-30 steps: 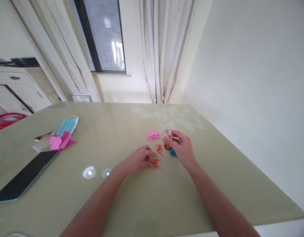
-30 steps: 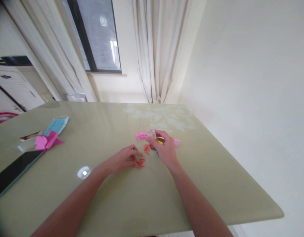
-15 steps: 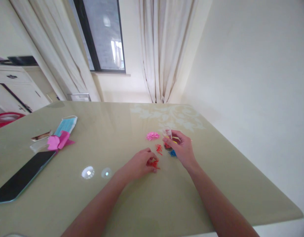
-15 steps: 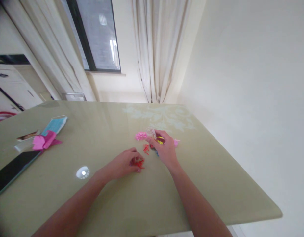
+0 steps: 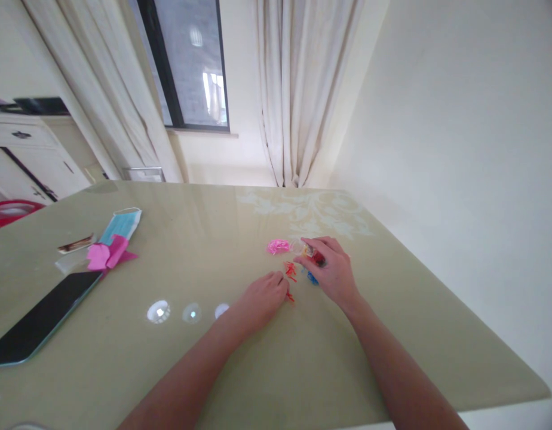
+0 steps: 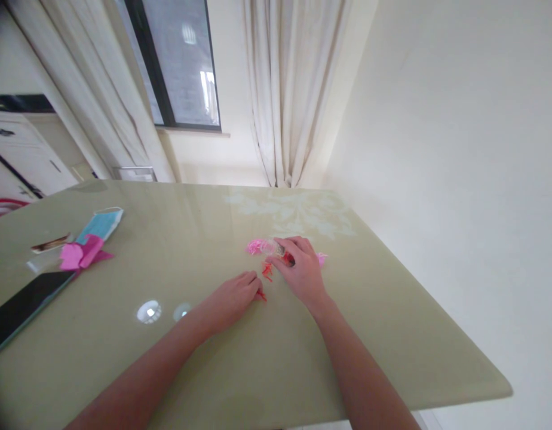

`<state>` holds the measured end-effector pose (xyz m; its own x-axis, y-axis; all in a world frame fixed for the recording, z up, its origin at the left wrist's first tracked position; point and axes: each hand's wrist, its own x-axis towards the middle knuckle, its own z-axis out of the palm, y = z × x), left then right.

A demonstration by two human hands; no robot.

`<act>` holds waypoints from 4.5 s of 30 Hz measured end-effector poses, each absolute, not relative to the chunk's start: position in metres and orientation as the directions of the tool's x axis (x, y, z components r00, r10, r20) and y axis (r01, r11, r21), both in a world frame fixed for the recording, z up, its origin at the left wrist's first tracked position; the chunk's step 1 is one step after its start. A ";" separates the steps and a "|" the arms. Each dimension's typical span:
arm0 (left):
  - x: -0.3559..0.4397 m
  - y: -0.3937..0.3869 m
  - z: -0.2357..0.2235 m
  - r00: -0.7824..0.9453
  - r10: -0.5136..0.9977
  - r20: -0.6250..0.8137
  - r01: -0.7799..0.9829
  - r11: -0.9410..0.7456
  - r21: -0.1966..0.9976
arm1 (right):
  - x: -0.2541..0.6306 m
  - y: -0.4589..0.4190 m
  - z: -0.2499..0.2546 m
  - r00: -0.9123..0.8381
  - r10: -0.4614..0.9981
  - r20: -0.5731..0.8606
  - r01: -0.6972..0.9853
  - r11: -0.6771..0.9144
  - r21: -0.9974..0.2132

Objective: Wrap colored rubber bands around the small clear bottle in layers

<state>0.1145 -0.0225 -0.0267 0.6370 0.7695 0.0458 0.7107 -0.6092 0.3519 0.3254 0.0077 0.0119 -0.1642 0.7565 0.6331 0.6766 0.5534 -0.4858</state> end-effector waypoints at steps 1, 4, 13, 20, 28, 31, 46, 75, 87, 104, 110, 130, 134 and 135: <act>0.113 -0.021 -0.027 0.637 0.769 0.053 0.707 -0.610 0.357 | 0.326 0.008 0.011 -0.178 0.754 0.632 0.684 0.557 -0.472; 0.104 -0.009 -0.025 0.561 0.820 0.115 0.703 -0.544 0.458 | 0.326 0.009 0.009 -0.233 0.734 0.638 0.694 0.585 -0.420; 0.085 0.007 -0.002 0.255 0.892 0.373 0.510 -0.452 0.732 | 0.317 0.005 0.001 -0.381 0.690 0.616 0.724 0.637 -0.265; 0.093 -0.006 -0.003 0.244 0.791 0.562 0.523 -0.595 0.610 | 0.308 -0.001 -0.002 -0.448 0.652 0.612 0.729 0.663 -0.172; 0.092 -0.007 0.000 0.284 0.756 0.590 0.501 -0.642 0.581 | 0.305 -0.003 0.000 -0.428 0.649 0.629 0.730 0.658 -0.183; 0.094 -0.007 0.001 0.286 0.751 0.595 0.455 -0.653 0.605 | 0.305 -0.003 0.001 -0.404 0.655 0.638 0.730 0.651 -0.206; 0.098 -0.015 0.002 0.183 0.630 0.755 0.387 -0.752 0.534 | 0.303 -0.002 0.009 -0.209 0.791 0.575 0.563 0.578 -0.590; 0.129 0.011 -0.048 0.324 0.862 0.391 0.612 -0.506 0.608 | 0.320 0.016 0.005 0.025 0.757 0.652 0.545 0.537 -0.644; 0.105 -0.008 0.007 -0.035 0.888 0.458 0.081 -0.454 0.887 | 0.304 0.002 -0.002 -0.290 0.687 0.666 0.689 0.633 -0.353; 0.105 -0.013 -0.004 0.174 0.669 0.723 0.526 -0.684 0.506 | 0.303 -0.001 -0.002 -0.320 0.655 0.685 0.703 0.649 -0.292; 0.102 -0.008 -0.011 0.257 0.693 0.674 0.516 -0.687 0.511 | 0.304 -0.001 -0.003 -0.304 0.661 0.686 0.709 0.638 -0.301; 0.100 -0.011 0.001 0.140 0.686 0.714 0.476 -0.679 0.558 | 0.302 -0.002 -0.001 -0.315 0.648 0.693 0.636 0.687 -0.353; 0.100 -0.014 -0.001 0.158 0.630 0.760 0.446 -0.732 0.514 | 0.303 -0.001 0.002 -0.210 0.706 0.676 0.612 0.635 -0.472; 0.100 -0.014 -0.001 0.156 0.630 0.761 0.442 -0.734 0.516 | 0.303 0.000 0.003 -0.192 0.722 0.665 0.600 0.622 -0.503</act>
<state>0.0999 -0.0142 -0.0013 0.1562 0.6298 0.7609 0.4418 -0.7335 0.5165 0.3029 -0.0003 0.0027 -0.1916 0.7222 0.6646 0.5999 0.6221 -0.5031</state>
